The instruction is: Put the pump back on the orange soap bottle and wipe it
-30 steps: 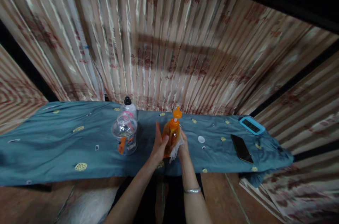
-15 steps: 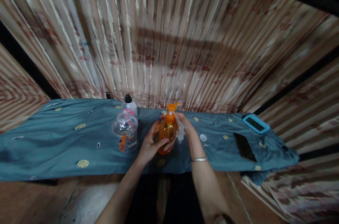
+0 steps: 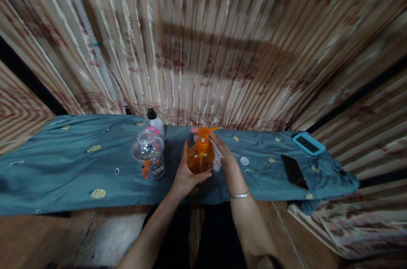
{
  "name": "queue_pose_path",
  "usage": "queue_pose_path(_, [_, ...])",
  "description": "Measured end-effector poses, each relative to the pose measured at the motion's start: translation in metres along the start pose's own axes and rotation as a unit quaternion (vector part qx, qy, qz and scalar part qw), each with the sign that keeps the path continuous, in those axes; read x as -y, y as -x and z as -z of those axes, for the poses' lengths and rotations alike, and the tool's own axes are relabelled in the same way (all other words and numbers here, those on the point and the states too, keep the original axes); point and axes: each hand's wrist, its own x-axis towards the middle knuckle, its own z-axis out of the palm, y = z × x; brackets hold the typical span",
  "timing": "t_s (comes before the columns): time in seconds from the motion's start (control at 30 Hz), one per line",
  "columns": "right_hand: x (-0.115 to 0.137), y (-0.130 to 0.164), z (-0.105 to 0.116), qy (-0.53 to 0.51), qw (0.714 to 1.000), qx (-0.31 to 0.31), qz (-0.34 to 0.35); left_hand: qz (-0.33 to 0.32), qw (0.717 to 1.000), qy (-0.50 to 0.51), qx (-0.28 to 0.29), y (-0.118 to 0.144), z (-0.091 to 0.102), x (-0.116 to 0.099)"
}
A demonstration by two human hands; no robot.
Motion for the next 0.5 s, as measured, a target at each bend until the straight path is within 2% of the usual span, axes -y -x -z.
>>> queue_pose_path(0.1, [0.013, -0.013, -0.003, -0.086, 0.990, 0.090, -0.062, 0.003, 1.000, 0.028, 0.010, -0.002, 0.002, -0.004])
queue_pose_path(0.17, [0.011, -0.018, -0.005, -0.138, 0.979, 0.114, -0.101, -0.002, 1.000, 0.026, -0.003, -0.003, 0.004, -0.003])
queue_pose_path(0.33, [-0.011, -0.017, -0.003, -0.191, 0.966, 0.099, -0.141, -0.009, 1.000, 0.022, -0.020, -0.005, 0.005, 0.000])
queue_pose_path(0.5, [-0.028, -0.013, -0.002, -0.209, 0.953, 0.089, -0.200, 0.016, 1.000, 0.018, -0.019, -0.008, 0.002, -0.009])
